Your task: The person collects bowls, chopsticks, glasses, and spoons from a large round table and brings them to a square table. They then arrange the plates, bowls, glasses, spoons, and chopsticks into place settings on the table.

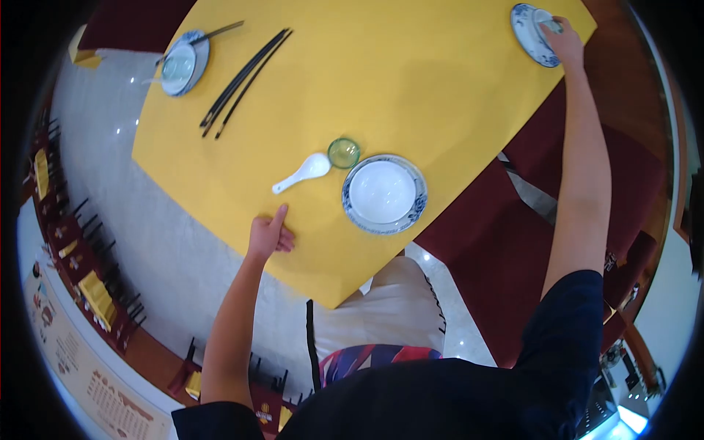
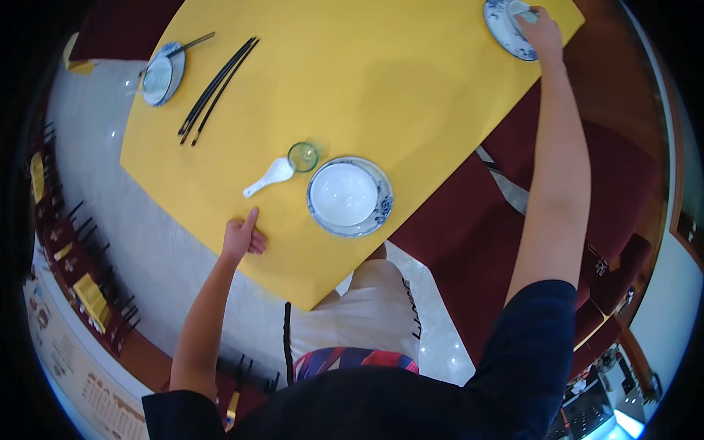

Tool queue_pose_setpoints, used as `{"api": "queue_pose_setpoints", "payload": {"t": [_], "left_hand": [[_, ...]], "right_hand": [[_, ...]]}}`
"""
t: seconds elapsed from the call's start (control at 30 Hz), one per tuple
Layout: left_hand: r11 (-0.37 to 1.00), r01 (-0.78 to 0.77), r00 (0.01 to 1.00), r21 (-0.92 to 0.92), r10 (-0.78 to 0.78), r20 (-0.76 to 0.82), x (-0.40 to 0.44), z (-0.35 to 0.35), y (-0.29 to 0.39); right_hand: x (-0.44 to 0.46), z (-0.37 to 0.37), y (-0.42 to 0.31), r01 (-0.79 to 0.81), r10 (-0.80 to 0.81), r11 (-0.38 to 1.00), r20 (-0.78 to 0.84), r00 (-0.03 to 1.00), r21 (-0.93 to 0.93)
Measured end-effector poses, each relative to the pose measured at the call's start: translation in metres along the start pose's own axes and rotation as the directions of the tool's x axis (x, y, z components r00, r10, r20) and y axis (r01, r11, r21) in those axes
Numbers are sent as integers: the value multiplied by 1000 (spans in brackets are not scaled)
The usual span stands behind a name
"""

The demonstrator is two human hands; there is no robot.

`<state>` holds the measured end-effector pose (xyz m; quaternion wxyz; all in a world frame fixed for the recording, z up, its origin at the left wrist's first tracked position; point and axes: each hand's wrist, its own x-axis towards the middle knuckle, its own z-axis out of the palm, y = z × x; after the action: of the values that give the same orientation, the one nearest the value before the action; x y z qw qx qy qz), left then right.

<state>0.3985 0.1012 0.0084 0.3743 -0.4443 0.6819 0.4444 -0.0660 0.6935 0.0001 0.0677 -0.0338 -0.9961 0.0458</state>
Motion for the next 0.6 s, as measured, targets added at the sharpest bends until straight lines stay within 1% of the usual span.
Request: {"api": "queue_pose_setpoints", "payload": {"t": [0.1,0.17,0.3,0.33,0.37,0.4,0.43,0.47,0.5,0.53,0.57,0.6], "left_hand": [[1000,0,1000,-7,0,5,1,-1,1],[1000,-7,1000,-8,7,12,2,0,0],[1000,-15,1000,-10,16,14,0,-1,1],[1000,-15,1000,-2,15,13,-1,-2,2],[1000,-16,1000,3,15,12,-1,-1,2],[1000,-11,1000,-6,11,13,0,-1,1],[1000,-22,1000,-3,22,16,0,-1,0],[1000,-30,999,-1,30,18,1,-2,-1],[1000,-21,1000,-5,21,19,1,-2,-2],[1000,-22,1000,-6,22,20,1,-2,-3],[1000,-26,999,-8,26,20,2,-2,-2],[1000,-20,1000,-8,20,19,2,-1,-3]], "right_hand": [[1,2,2,65,-65,997,26,998,31],[-3,-1,-4,56,-55,998,97,994,-8],[-26,-14,-29,50,-49,999,86,995,-15],[-45,-31,-52,102,-107,994,-122,987,-49],[-62,-46,-76,150,-172,984,-322,931,-93],[-77,-55,-97,268,-245,963,-300,922,36],[-93,-60,-118,372,-316,913,-286,905,168],[-122,-45,-141,490,-416,842,-307,856,224],[-180,-67,-202,323,-343,863,-18,939,389],[-224,-87,-249,321,-419,834,137,898,448],[-256,-79,-276,537,-577,756,-7,817,374],[-280,-81,-303,532,-611,746,97,785,400]]}}
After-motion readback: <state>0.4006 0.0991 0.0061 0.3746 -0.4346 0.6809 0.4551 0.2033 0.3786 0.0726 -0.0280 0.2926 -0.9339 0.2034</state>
